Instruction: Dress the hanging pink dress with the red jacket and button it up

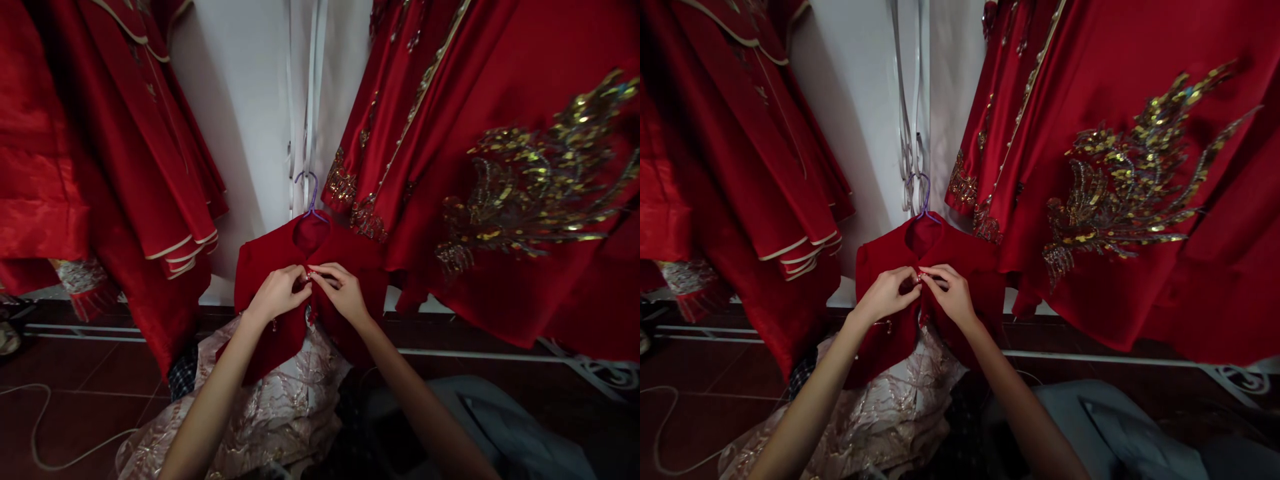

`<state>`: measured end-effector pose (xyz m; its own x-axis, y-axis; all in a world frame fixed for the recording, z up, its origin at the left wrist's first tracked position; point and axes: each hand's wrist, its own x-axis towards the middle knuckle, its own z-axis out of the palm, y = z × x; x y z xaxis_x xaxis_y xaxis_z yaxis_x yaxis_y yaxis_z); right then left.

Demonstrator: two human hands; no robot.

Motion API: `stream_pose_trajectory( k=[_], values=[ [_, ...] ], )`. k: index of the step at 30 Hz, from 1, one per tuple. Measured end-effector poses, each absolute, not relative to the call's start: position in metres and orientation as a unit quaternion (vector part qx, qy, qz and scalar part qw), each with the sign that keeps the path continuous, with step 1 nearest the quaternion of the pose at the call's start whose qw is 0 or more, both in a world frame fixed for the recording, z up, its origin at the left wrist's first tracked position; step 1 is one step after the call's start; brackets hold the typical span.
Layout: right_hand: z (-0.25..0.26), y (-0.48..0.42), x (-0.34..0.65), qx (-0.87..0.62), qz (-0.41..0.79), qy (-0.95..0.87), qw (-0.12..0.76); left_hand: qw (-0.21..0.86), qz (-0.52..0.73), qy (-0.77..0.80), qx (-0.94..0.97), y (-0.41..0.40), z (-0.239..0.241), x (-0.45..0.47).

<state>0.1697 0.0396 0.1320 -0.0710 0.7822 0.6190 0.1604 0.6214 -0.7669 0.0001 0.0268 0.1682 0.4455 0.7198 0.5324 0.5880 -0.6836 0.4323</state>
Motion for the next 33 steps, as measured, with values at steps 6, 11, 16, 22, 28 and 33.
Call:
stream_pose_trajectory(
  k=[6,11,16,22,28,33],
  values=[
    [0.133,0.04,0.173,-0.339,0.299,-0.677,0.581,0.083,0.354,0.378,0.851,0.03,0.171,0.001],
    [0.133,0.041,0.175,-0.333,0.322,-0.672,0.578,0.036,0.318,0.385,0.865,0.029,0.172,0.003],
    [0.13,0.044,0.175,-0.33,0.318,-0.679,0.574,-0.019,0.272,0.373,0.887,0.034,0.173,0.004],
    [0.131,0.059,0.176,-0.314,0.339,-0.693,0.553,0.053,0.316,0.331,0.888,0.046,0.17,0.002],
    [0.115,0.048,0.171,-0.303,0.346,-0.648,0.607,0.234,0.508,0.35,0.752,0.042,0.122,0.021],
    [0.096,0.016,0.17,-0.328,0.278,-0.701,0.569,0.498,0.575,0.296,0.578,0.038,0.091,0.034]
  ],
)
